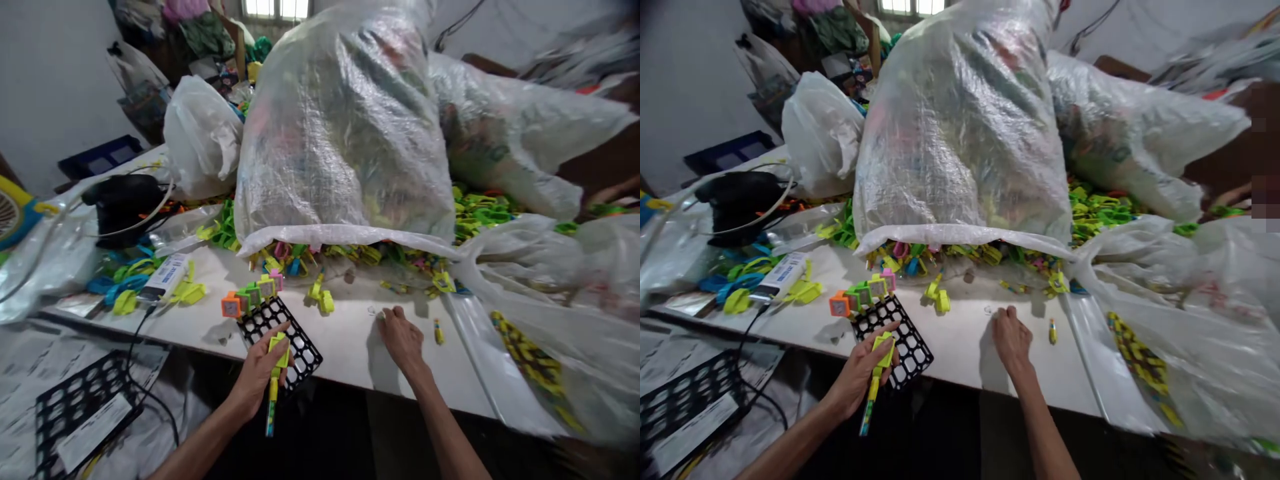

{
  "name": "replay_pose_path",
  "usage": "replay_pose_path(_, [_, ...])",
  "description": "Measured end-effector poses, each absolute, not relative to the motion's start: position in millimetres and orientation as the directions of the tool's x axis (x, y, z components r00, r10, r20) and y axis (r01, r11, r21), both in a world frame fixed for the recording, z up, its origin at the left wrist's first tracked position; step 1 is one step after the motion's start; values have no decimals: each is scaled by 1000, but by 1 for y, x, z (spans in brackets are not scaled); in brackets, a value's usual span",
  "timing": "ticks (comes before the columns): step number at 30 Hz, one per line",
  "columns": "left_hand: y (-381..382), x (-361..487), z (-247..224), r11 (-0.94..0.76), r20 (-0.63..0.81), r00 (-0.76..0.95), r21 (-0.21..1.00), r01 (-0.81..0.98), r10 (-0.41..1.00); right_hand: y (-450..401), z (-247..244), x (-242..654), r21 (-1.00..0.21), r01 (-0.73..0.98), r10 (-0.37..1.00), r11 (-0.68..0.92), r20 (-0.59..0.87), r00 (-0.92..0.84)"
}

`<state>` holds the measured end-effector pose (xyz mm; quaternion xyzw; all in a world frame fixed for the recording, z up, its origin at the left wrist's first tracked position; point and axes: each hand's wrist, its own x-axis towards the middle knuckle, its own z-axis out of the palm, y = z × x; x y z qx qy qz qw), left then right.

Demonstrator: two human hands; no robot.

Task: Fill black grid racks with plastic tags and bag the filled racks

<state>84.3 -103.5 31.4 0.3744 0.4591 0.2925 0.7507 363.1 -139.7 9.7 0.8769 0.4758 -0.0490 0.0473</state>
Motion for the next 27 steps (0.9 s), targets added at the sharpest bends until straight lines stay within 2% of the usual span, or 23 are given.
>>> replay_pose_path(3, [-102,93,36,547,-487,371,834,-72,791,-92,17,371,-59,823,825,-565,-82,560])
replay_pose_path(9, [-97,105,36,571,-535,323,821,-18,780,-32,10,364,-243,799,835,-550,-135,534])
replay_pose_path(15, [-96,117,32,588,-564,308,809,16,767,-34,3,366,-304,776,832,-552,-143,535])
replay_pose_path(20, [-99,126,29,579,-552,340,815,25,761,-21,6,360,-414,782,869,-465,-44,493])
replay_pose_path(23, [-100,127,29,580,-554,322,815,19,768,6,10,352,-395,836,905,-381,23,424])
replay_pose_path(27, [-99,127,30,596,-576,279,803,14,768,42,9,335,-388,857,931,-338,-5,365])
